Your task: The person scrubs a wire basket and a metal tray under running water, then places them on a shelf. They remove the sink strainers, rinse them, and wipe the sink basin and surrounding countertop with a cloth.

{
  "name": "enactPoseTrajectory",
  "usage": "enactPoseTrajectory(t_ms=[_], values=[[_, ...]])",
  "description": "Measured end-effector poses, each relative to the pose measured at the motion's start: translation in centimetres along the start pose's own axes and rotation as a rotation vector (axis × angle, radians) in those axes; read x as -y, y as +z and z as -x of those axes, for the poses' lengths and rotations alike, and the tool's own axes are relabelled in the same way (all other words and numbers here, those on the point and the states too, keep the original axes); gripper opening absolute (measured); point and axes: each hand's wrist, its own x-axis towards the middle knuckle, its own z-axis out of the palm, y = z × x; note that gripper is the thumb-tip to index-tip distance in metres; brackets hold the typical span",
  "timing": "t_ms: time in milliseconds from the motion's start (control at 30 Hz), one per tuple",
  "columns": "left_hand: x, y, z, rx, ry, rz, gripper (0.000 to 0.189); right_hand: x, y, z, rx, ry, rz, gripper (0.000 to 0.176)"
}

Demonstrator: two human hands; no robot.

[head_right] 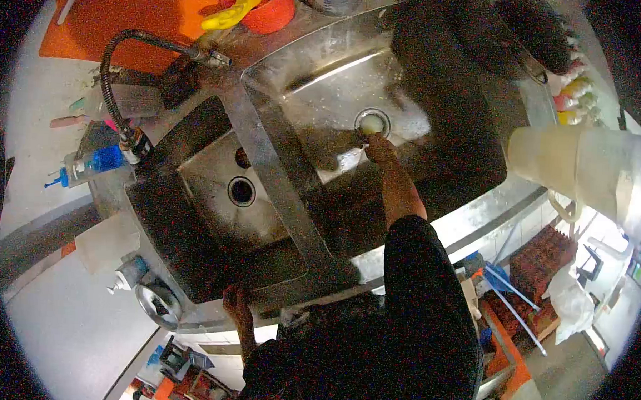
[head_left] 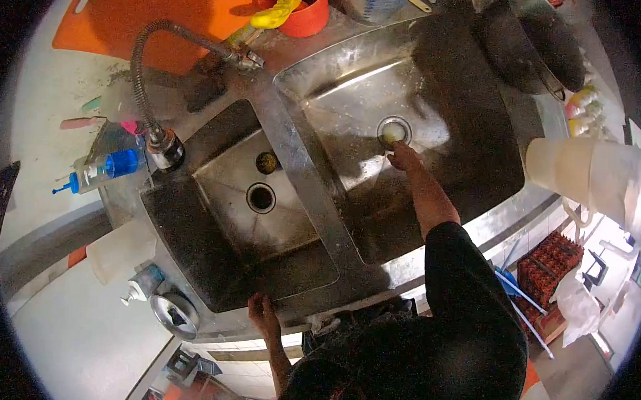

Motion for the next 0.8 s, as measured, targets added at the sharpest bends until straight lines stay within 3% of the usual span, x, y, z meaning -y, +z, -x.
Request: enactPoseTrajectory(t_ms=[100,200,300,433,467,533,667,733,800], values=[[0.3,-0.1,0.0,-0.013,-0.013,-0.086,0.022,-0.7,0.3,-1.4,0.010,-0.096,0.155,0.042],[-0.5,0.0,0.0,0.047,-0.027,0.008,0.023,0.9,-0.4,-1.3,-0.034,0.110,0.081,0.048],[-1.9,0.6,0.2,0.022,-0.045,0.050,0.024,0.5,0.6,-2.2,0.019,0.168,0.055,0.051],[-1.8,0.6,0.0,0.000,0.058,-0.080,0.022,1.7,-0.7,-1.4,0.048,0.082,-0.016,0.063],[-2.2,0.6,-0.1,0.004,-0.017,-0.076,0.021,3.5,-2.5,-0.4,0.091,0.102,0.043,0.068],[-3.3,0.7,-0.1,0.015,-0.169,-0.067,0.020,3.2,-1.9,-0.8,0.076,0.101,0.020,0.066],[-0.1,-0.2,-0.2,0.057,-0.110,-0.099,0.016,1.4,-0.4,-1.3,-0.027,0.134,0.032,0.060],[-3.3,0.9,-0.3,0.052,-0.155,-0.005,0.014,0.6,1.1,-2.0,-0.092,0.106,0.142,0.053],[-3.1,1.1,-0.2,0.010,-0.062,-0.113,0.013,-0.1,1.7,-2.6,-0.080,0.124,0.172,0.049]])
